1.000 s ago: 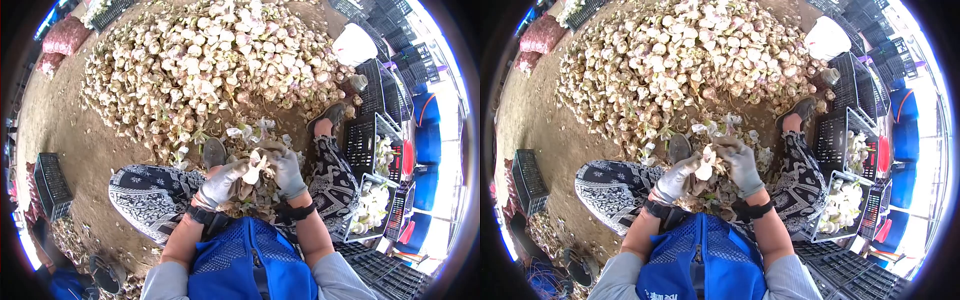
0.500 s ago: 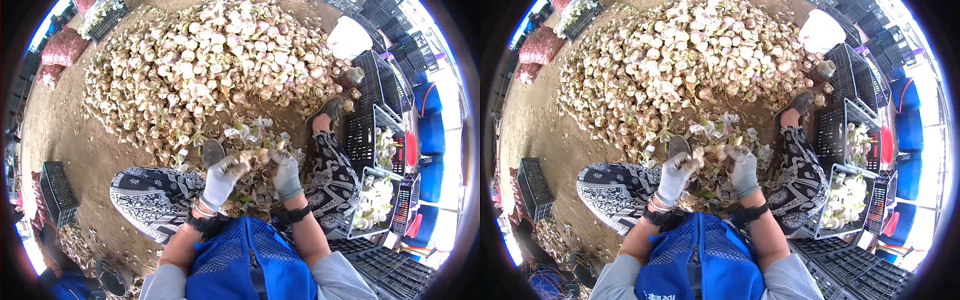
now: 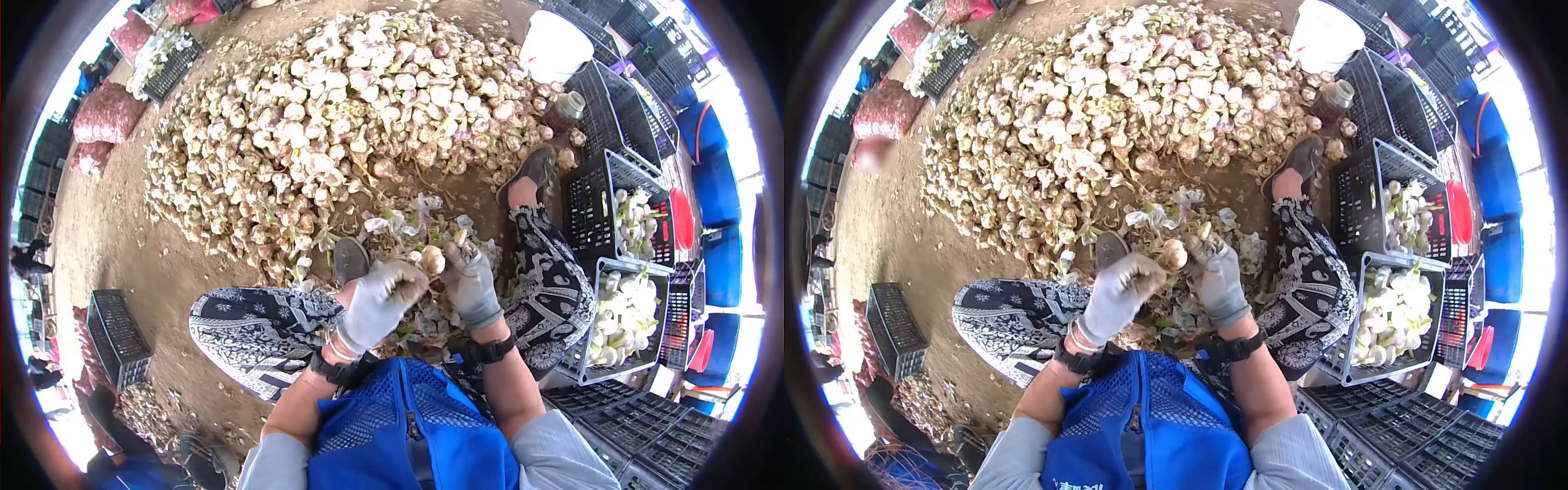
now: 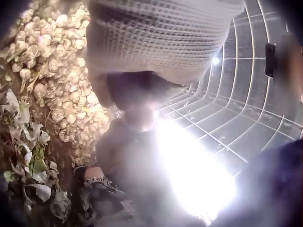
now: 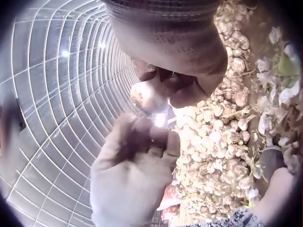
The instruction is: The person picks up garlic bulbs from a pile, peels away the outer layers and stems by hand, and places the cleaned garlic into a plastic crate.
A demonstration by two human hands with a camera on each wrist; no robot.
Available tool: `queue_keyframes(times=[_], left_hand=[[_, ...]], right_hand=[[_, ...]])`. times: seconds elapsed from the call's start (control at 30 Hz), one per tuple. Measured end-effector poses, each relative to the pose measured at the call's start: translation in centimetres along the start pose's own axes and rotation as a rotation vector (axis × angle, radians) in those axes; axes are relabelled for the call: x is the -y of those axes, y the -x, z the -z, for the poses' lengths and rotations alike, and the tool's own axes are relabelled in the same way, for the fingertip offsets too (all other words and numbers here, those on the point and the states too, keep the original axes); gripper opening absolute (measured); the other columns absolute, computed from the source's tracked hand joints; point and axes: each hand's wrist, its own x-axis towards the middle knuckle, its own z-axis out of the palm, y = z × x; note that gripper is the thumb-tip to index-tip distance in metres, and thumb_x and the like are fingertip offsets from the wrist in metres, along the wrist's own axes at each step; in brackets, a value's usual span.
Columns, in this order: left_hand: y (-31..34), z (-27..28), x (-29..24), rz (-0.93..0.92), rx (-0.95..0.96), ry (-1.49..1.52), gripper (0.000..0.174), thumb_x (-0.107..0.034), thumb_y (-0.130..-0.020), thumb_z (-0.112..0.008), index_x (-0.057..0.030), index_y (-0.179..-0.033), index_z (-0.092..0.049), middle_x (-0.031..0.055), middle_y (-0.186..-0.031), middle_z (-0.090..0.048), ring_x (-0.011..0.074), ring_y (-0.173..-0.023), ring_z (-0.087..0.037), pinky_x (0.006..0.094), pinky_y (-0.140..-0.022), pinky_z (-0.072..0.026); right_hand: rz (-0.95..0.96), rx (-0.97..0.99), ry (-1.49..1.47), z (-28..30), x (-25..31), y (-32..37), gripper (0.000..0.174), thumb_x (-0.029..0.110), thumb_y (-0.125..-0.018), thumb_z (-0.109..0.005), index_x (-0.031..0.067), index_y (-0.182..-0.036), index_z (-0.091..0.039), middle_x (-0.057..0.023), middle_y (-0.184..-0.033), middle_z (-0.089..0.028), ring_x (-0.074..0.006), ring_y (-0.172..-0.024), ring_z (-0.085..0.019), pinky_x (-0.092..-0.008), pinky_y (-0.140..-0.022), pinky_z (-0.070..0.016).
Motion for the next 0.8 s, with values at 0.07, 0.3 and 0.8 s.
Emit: queue_keyframes(times=[0.07, 0.3, 0.8], left_hand=[[0.6, -0.1, -0.8, 0.145, 0.099, 0.017, 0.010, -0.011, -0.095, -0.065, -0.0014, -0.099, -0.067, 0.0041, -0.090, -0.066, 0.0101, -0.079, -0.059, 0.0266, -0.074, -0.0492], [-1.3, -1.2, -0.7, 0.330, -0.040, 0.330, 0.028, -0.014, -0.100, -0.059, 0.0040, -0.122, -0.060, 0.0019, -0.096, -0.063, 0.0064, -0.084, -0.056, 0.0211, -0.077, -0.0475], [-1.9, -0.9, -2.4, -0.062, 0.047, -0.151, 0.033, 0.003, -0.085, -0.067, -0.0026, -0.117, -0.065, 0.0125, -0.104, -0.069, 0.0248, -0.099, -0.068, 0.0334, -0.085, -0.0523]], right_hand=[[-0.013, 0.019, -0.039, 0.8, 0.6, 0.2, 0.018, 0.008, -0.099, -0.060, -0.0014, -0.113, -0.064, -0.0041, -0.104, -0.069, -0.0133, -0.092, -0.064, -0.0280, -0.083, -0.0524], [0.348, 0.178, 0.425, 0.0, 1.5, 1.0, 0.017, 0.007, -0.091, -0.069, -0.0015, -0.106, -0.068, -0.0054, -0.108, -0.066, -0.0132, -0.102, -0.060, -0.0290, -0.090, -0.0485], [0.210, 0.116, 0.343, 2.0, 1.5, 1.7, 0.026, 0.014, -0.096, -0.066, -0.0057, -0.113, -0.063, -0.0026, -0.098, -0.067, -0.0067, -0.093, -0.060, -0.0230, -0.083, -0.0504]])
